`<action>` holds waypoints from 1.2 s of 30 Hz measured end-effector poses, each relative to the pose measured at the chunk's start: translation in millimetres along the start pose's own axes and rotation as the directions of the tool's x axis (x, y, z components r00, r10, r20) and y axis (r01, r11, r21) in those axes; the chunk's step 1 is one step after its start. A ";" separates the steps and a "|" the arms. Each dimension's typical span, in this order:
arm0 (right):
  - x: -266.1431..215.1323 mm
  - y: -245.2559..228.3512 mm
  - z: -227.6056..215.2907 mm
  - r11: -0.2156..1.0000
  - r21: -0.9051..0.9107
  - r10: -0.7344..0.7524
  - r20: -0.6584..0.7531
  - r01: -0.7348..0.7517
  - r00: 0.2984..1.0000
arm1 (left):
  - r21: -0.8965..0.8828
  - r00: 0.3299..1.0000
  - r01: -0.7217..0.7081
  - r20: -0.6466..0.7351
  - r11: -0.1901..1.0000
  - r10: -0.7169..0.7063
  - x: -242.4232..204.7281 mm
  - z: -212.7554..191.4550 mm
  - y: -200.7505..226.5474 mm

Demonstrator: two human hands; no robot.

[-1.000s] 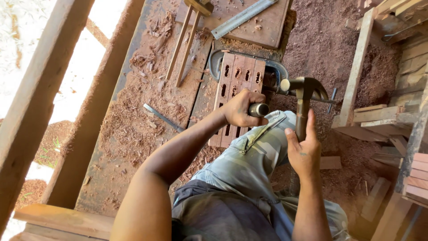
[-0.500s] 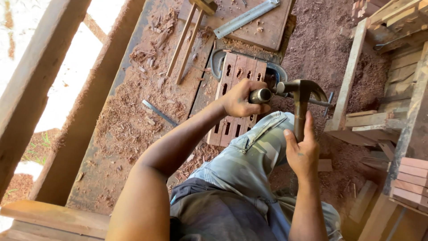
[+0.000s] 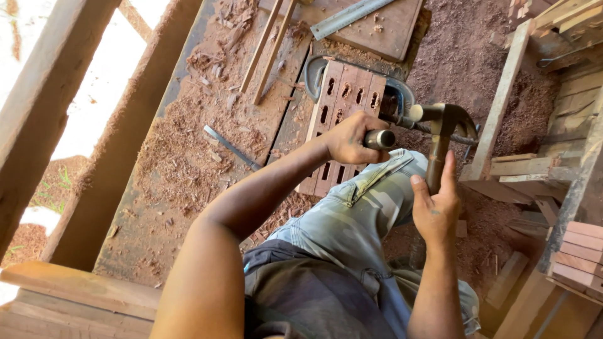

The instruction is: Use a hammer and chisel to carve out holes in a rectangular wooden block held in a vice.

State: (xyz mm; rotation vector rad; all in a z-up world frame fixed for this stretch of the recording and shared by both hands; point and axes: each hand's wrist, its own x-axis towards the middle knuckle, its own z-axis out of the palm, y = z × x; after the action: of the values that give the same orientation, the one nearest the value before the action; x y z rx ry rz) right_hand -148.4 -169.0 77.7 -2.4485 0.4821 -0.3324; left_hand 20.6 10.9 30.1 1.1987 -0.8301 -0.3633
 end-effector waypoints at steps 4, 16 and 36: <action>-1.3 -5.5 -2.6 1.000 0.007 -0.017 0.007 0.017 1.000 | -0.005 1.000 -0.005 0.016 1.000 0.006 1.8 5.6 -1.6; 6.1 2.5 -4.5 0.999 0.046 -0.026 0.055 0.024 0.998 | -0.028 0.998 -0.057 0.025 0.998 0.057 7.8 -7.8 -20.0; 1.6 -19.5 -14.1 0.988 -0.013 -0.152 0.110 0.155 0.982 | -0.016 0.989 -0.090 0.120 0.996 0.091 9.2 -15.0 -5.3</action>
State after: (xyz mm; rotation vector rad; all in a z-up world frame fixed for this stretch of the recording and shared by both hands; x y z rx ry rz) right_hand -146.7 -162.5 100.9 -2.5151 0.2520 -0.2565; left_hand 38.6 13.1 26.8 1.1338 -0.9826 -0.3682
